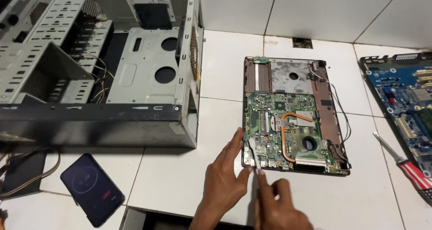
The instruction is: The person uses a white cotton swab to clean the surface of a disassembled laptop motherboard. The person wipes various areas of the green circuit board, including around the copper heat pipes and the central processor area, while the board rests on a white tiled floor.
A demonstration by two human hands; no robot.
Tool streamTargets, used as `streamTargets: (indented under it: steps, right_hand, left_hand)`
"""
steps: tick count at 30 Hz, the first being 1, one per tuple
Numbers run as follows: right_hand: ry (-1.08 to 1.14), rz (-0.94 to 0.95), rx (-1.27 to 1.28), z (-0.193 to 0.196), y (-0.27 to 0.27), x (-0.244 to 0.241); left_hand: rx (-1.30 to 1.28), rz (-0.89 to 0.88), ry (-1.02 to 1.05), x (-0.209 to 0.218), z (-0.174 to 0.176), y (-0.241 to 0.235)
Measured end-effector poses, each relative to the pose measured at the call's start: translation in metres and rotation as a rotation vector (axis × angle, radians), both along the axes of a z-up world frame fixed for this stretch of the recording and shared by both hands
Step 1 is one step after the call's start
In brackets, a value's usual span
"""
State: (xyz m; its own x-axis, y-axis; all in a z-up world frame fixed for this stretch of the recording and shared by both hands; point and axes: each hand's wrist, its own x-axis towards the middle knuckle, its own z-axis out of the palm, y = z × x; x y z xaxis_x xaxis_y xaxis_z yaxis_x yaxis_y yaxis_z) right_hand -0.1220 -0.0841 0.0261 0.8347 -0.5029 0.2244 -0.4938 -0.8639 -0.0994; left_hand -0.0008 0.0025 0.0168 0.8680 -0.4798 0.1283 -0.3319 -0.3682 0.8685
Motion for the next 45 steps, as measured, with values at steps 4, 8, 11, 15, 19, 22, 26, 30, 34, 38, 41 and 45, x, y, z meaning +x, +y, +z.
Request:
streamTargets:
  steps: [4,8,11,15,19,22,26,30,34,38,41,45]
  right_hand:
    - [-0.305,0.18,-0.085,-0.042,0.015,-0.01]
    - [-0.035,0.071,0.005,-0.01,-0.013,-0.005]
    - [0.193,0.022,0.133,-0.005,-0.051,-0.025]
    - [0.02,0.126,-0.081,0.006,-0.127,-0.051]
    - [0.144,0.122,-0.132,0.008,-0.148,-0.056]
    - [0.231,-0.047,0.233,0.029,-0.118,-0.052]
    - [-0.037,0.061,0.264,0.009,-0.144,-0.061]
    - [0.05,0.339,0.266,-0.037,-0.157,-0.049]
    - [-0.119,0.361,0.179,-0.038,-0.164,-0.052]
    - [-0.14,0.374,0.164,-0.041,-0.139,-0.041]
    - [-0.189,0.382,0.222,-0.024,-0.125,-0.037]
    - [0.307,-0.292,0.41,0.045,-0.114,-0.045]
  left_hand:
    - [-0.032,0.009,-0.001,0.001,-0.002,-0.001]
    - [-0.041,0.0,-0.053,-0.002,-0.007,0.0]
    - [-0.042,-0.007,-0.078,0.003,-0.007,-0.001]
    - [0.001,-0.005,-0.054,0.0,-0.008,0.0]
    - [0.006,-0.008,-0.095,0.001,-0.011,0.0]
    - [0.011,-0.013,-0.088,0.0,-0.008,-0.001]
    - [0.048,0.009,-0.053,-0.002,-0.009,-0.003]
    - [0.028,0.012,-0.09,-0.002,-0.008,-0.004]
    - [-0.027,-0.004,0.005,-0.001,-0.004,-0.001]
    - [0.047,0.002,-0.129,-0.002,-0.015,-0.004]
    - [0.006,-0.019,-0.182,-0.001,-0.014,0.0]
    - [-0.021,-0.021,-0.21,0.0,-0.016,-0.003]
